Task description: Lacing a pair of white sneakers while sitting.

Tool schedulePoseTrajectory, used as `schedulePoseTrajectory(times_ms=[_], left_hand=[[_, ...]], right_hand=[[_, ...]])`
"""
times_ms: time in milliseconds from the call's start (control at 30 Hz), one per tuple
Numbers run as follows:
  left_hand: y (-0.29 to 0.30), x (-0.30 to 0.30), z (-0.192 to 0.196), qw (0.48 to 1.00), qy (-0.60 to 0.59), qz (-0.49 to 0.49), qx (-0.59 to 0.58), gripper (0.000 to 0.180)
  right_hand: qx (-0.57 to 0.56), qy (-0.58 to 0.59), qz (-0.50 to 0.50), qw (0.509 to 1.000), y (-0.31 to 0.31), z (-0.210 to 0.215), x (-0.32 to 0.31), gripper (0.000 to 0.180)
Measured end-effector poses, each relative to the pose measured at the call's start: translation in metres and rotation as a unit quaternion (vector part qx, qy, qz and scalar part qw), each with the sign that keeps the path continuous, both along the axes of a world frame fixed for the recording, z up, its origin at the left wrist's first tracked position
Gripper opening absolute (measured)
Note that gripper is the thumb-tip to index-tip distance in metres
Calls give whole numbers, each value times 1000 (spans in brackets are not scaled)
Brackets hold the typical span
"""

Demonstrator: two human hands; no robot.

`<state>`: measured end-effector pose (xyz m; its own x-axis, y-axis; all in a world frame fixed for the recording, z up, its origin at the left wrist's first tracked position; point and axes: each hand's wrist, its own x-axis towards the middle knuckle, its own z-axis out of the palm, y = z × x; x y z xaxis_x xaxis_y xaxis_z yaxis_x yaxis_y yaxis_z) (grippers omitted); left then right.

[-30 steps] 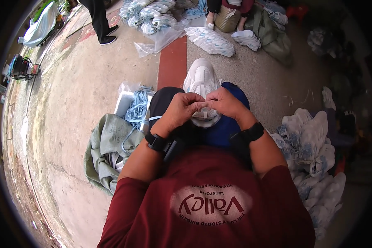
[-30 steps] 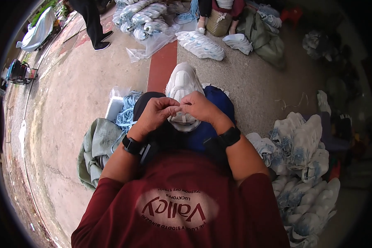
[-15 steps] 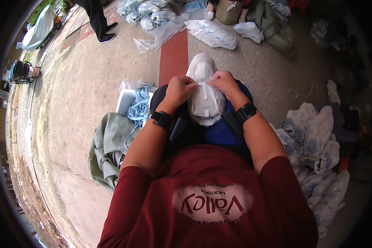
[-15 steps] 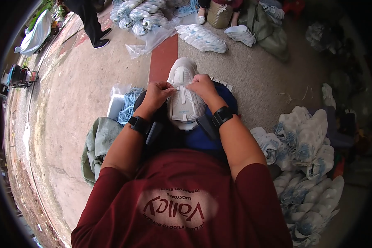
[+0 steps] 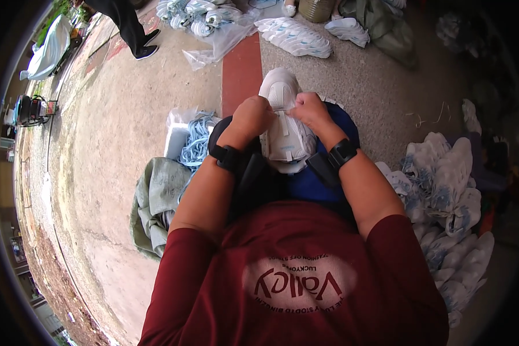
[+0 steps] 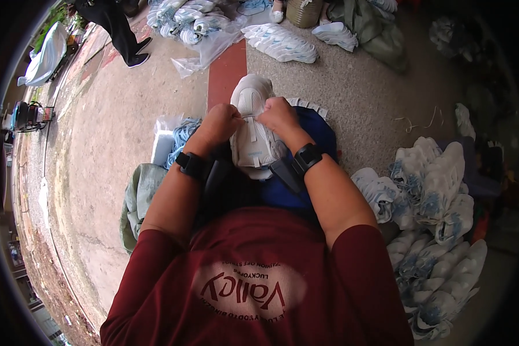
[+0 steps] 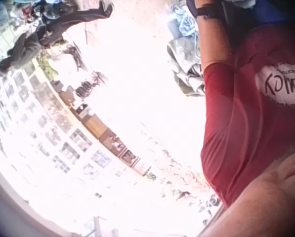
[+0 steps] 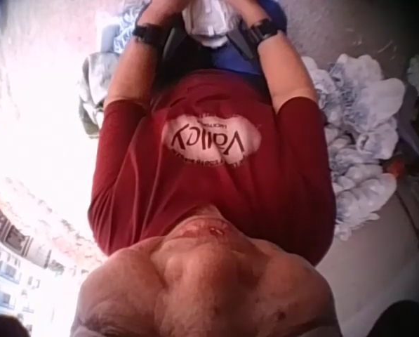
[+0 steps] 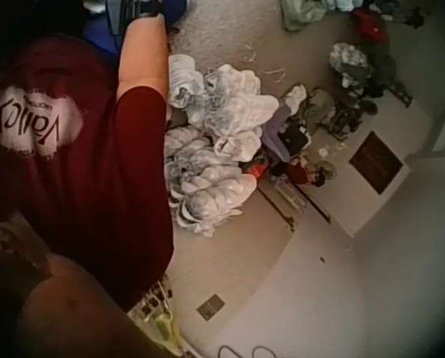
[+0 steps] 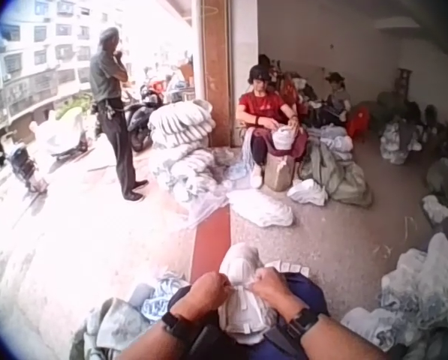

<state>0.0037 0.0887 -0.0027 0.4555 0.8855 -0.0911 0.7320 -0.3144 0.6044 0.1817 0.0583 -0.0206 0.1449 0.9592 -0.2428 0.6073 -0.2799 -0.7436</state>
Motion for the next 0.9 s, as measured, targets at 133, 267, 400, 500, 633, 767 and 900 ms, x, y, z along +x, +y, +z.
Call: schedulePoseTrajectory(times_ms=[133,267,400,500,633,767,900], left_hand=[[-1,2,-12,982,-156,1,-109,17],[-15,2,-10,959,-265,51,-89,13],[-25,-10,-13,955,-289,31,-62,13],[-31,-8,-16,965,-253,18,-60,11],[-28,0,-31,975,-196,8,101,13],[-25,7,-28,971,-229,69,11,15],[-18,3,-22,971,-236,41,-11,17]], right_hand=[[1,-44,-18,999,-4,13,-7,20],[121,-38,-11,992,-6,8,-12,13],[301,-21,46,952,-35,-1,-16,18],[330,-40,71,940,-44,-9,-12,15],[347,-74,68,932,-49,-4,-19,10],[248,-53,75,964,-35,0,-16,8],[234,-109,93,962,-22,-2,-14,8]])
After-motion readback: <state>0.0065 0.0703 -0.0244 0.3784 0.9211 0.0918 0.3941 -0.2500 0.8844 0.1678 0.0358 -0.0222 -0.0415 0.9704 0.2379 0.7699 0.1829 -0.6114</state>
